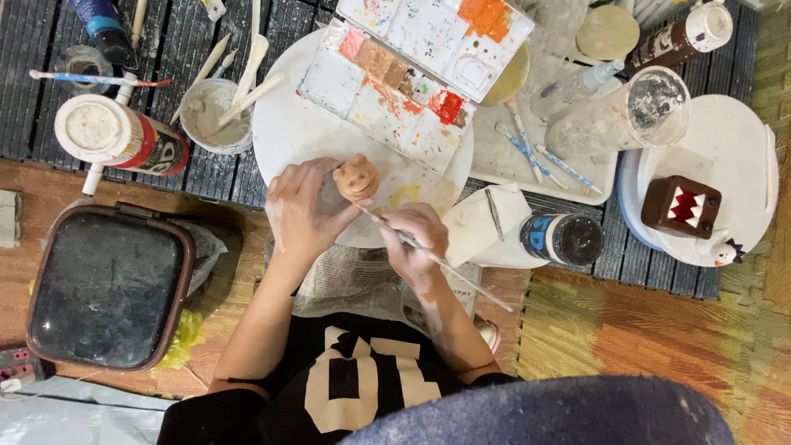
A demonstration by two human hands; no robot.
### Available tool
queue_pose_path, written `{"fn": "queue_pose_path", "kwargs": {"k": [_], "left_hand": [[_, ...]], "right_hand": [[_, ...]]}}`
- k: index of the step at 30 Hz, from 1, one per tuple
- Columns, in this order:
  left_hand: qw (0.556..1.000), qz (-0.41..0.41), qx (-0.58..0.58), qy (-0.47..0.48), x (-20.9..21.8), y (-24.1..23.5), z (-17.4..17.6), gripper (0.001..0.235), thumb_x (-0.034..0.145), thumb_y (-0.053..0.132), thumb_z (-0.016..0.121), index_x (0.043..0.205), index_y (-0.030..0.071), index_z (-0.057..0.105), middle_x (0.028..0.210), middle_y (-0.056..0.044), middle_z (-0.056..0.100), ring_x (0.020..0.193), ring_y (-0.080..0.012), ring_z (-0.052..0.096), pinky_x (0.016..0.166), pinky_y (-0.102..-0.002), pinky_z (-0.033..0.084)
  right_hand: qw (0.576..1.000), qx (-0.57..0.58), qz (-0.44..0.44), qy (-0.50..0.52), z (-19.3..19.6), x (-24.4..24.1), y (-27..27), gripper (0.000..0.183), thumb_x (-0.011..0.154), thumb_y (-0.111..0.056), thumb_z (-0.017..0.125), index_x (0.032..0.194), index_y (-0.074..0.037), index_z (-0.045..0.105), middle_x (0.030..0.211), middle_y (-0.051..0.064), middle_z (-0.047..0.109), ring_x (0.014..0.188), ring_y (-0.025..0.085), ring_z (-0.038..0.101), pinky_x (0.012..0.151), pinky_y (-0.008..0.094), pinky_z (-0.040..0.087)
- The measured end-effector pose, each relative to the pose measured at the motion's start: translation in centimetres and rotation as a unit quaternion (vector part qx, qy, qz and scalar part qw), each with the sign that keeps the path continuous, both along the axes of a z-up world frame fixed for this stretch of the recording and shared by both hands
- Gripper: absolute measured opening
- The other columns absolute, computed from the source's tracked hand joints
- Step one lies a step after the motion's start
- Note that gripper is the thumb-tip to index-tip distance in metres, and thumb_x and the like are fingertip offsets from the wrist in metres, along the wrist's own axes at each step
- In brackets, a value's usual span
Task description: The person paints a small clay figurine using a fine brush and watercolor paints. They repeatedly dip the brush into a water container and apply paint to the figurine's surface while rotating it on a white plate.
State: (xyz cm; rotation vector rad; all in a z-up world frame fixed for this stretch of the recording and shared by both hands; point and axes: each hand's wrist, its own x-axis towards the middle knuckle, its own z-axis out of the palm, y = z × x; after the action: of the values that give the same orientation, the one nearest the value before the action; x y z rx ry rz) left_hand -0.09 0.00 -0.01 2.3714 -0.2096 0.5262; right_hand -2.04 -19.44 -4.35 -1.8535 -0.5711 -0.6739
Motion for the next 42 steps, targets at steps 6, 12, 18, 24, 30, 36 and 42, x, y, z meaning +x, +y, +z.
{"fn": "queue_pose_path", "kwargs": {"k": [6,12,18,24,30,36,42], "left_hand": [[1.000,0.011,0.007,-0.007,0.0,-0.1,-0.2,0.060,0.075,0.052,0.090,0.114,0.011,0.069,0.108,-0.004,0.071,0.095,-0.0272,0.065,0.083,-0.041,0.047],[1.000,0.010,0.000,-0.016,0.0,-0.2,-0.2,0.061,0.073,0.050,0.091,0.114,0.011,0.069,0.109,-0.005,0.072,0.093,-0.0274,0.065,0.082,-0.041,0.047],[1.000,0.012,-0.002,-0.014,-0.2,-0.3,0.1,0.059,0.074,0.049,0.091,0.114,0.010,0.069,0.108,-0.004,0.071,0.093,-0.0280,0.064,0.083,-0.041,0.047],[1.000,0.012,0.007,-0.013,-0.3,-0.2,-0.3,0.060,0.074,0.049,0.091,0.114,0.011,0.069,0.110,-0.004,0.071,0.096,-0.0272,0.064,0.082,-0.042,0.046],[1.000,0.008,0.008,-0.013,-0.2,-0.2,-0.2,0.060,0.074,0.049,0.091,0.115,0.011,0.068,0.112,-0.004,0.071,0.098,-0.0274,0.064,0.084,-0.041,0.046],[1.000,-0.013,0.000,-0.003,0.0,0.2,0.1,0.061,0.074,0.047,0.092,0.117,0.011,0.069,0.111,-0.004,0.071,0.097,-0.0274,0.065,0.085,-0.041,0.048],[1.000,-0.027,-0.012,0.002,0.1,0.5,0.5,0.057,0.073,0.041,0.091,0.116,0.012,0.068,0.114,-0.004,0.072,0.099,-0.0266,0.065,0.087,-0.040,0.048]], "right_hand": [[0.997,0.028,-0.063,0.045,-0.3,-0.3,-1.1,0.014,0.097,-0.002,0.071,0.106,-0.006,0.062,0.096,0.011,0.075,0.078,0.015,0.072,0.058,0.025,0.055],[0.999,0.019,-0.035,0.020,0.6,-0.4,-0.6,0.021,0.091,-0.001,0.078,0.102,-0.008,0.061,0.092,0.008,0.074,0.078,0.018,0.073,0.060,0.028,0.057],[0.999,-0.020,-0.030,0.027,1.6,-0.8,1.1,0.020,0.092,0.001,0.076,0.103,-0.004,0.060,0.094,0.012,0.074,0.084,0.023,0.074,0.069,0.033,0.058],[0.991,0.115,-0.038,0.061,-1.2,0.0,-1.4,0.010,0.099,0.000,0.068,0.105,0.001,0.060,0.094,0.014,0.075,0.083,0.020,0.078,0.070,0.031,0.063],[0.980,0.126,0.020,0.150,-0.6,-1.6,-2.5,0.017,0.104,-0.001,0.063,0.113,0.002,0.049,0.103,0.019,0.071,0.095,0.023,0.075,0.083,0.032,0.063],[0.976,0.098,0.026,0.192,-0.9,0.1,-2.1,0.013,0.104,-0.002,0.062,0.112,0.001,0.053,0.101,0.019,0.074,0.095,0.023,0.078,0.078,0.031,0.066],[0.971,0.137,0.027,0.195,-1.0,-0.3,-3.5,0.010,0.108,-0.003,0.059,0.114,0.000,0.051,0.102,0.018,0.072,0.094,0.024,0.075,0.082,0.032,0.063]]}}
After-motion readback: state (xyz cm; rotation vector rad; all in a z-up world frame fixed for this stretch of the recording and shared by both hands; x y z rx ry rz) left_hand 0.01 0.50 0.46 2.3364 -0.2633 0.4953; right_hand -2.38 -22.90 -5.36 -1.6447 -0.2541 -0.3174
